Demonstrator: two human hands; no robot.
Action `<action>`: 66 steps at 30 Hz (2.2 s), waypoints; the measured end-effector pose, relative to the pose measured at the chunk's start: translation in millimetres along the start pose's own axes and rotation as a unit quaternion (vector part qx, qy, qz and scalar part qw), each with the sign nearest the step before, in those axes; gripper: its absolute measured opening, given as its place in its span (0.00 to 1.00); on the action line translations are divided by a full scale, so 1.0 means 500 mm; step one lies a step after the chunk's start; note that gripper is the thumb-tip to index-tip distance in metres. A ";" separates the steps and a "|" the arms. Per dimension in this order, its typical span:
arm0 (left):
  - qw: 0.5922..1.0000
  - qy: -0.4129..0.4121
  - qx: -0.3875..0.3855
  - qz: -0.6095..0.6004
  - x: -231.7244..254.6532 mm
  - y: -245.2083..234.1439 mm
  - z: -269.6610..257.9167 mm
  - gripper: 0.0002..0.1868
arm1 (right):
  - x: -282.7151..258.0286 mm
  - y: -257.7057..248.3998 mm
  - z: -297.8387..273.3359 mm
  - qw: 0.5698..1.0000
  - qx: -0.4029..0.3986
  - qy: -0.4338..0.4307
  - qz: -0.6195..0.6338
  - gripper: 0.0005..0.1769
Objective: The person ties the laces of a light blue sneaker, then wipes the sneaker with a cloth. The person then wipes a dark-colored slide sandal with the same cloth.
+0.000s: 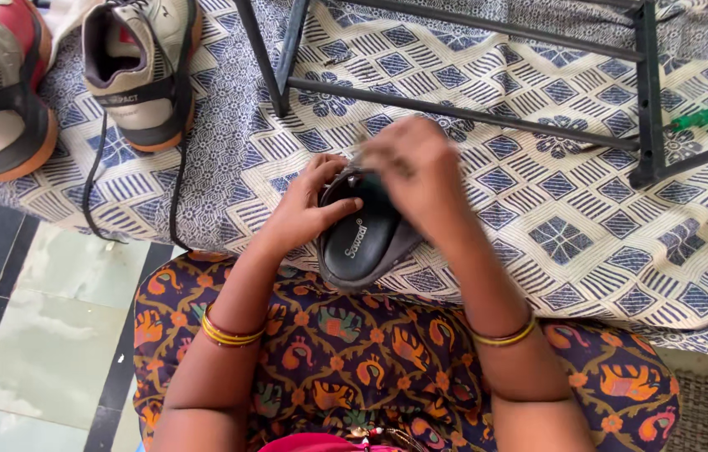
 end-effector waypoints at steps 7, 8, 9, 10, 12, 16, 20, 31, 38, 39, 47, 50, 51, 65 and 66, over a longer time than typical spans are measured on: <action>0.999 0.029 -0.003 -0.036 0.002 0.013 0.007 0.18 | 0.089 0.023 -0.004 0.982 -0.172 0.070 0.020 0.07; 0.999 0.022 -0.006 -0.037 0.000 0.015 0.008 0.16 | 0.113 0.010 0.002 0.980 -0.179 0.084 0.006 0.07; 0.999 0.015 -0.006 -0.039 -0.002 0.017 0.007 0.17 | 0.126 0.004 -0.001 0.978 -0.186 0.098 -0.009 0.08; 0.999 0.008 -0.005 -0.041 -0.005 0.017 0.007 0.17 | 0.137 -0.004 0.000 0.980 -0.152 0.132 0.002 0.08; 1.000 0.020 0.000 -0.021 -0.003 0.020 0.006 0.17 | 0.140 -0.005 -0.009 0.976 -0.083 0.201 0.025 0.08; 0.998 0.050 0.028 -0.022 0.002 0.019 0.001 0.19 | 0.009 0.063 -0.035 0.995 -0.085 0.051 -0.013 0.10; 0.998 0.047 0.037 -0.006 -0.005 0.017 -0.006 0.17 | 0.032 0.048 -0.033 0.991 -0.127 0.030 0.031 0.08; 0.997 0.017 0.033 -0.072 -0.016 0.021 -0.004 0.20 | 0.103 -0.009 -0.047 0.991 -0.086 0.076 0.075 0.12; 0.996 0.021 0.030 -0.076 -0.005 0.020 -0.002 0.19 | 0.163 0.001 -0.046 0.978 -0.131 0.152 -0.052 0.10; 0.997 0.014 0.030 -0.075 -0.005 0.019 -0.002 0.19 | 0.166 -0.012 -0.043 0.980 -0.107 0.157 -0.058 0.10; 0.998 -0.008 0.033 -0.054 -0.004 0.018 -0.001 0.18 | 0.101 0.024 -0.047 0.979 -0.148 0.049 0.132 0.16; 0.995 -0.017 0.024 -0.091 -0.007 0.022 -0.001 0.18 | 0.154 0.011 -0.044 0.991 -0.076 0.104 0.033 0.14; 0.996 -0.014 0.025 -0.083 -0.006 0.021 -0.002 0.18 | 0.174 0.003 -0.047 0.990 -0.063 0.125 -0.017 0.15; 0.994 -0.046 0.041 -0.087 -0.020 0.017 -0.005 0.18 | 0.116 -0.096 -0.069 0.949 -0.289 0.115 0.041 0.14; 0.995 -0.039 0.040 -0.082 -0.018 0.018 -0.005 0.17 | 0.120 -0.114 -0.056 0.965 -0.220 0.138 0.046 0.12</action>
Point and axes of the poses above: each hand's wrist, its own z-axis towards the middle knuckle, its own y-axis out of the palm, x = y × z, the point moved 9 cm from there along z, towards the middle knuckle, and after that the axes turned 1 degree about x, right-handed, at the moved point
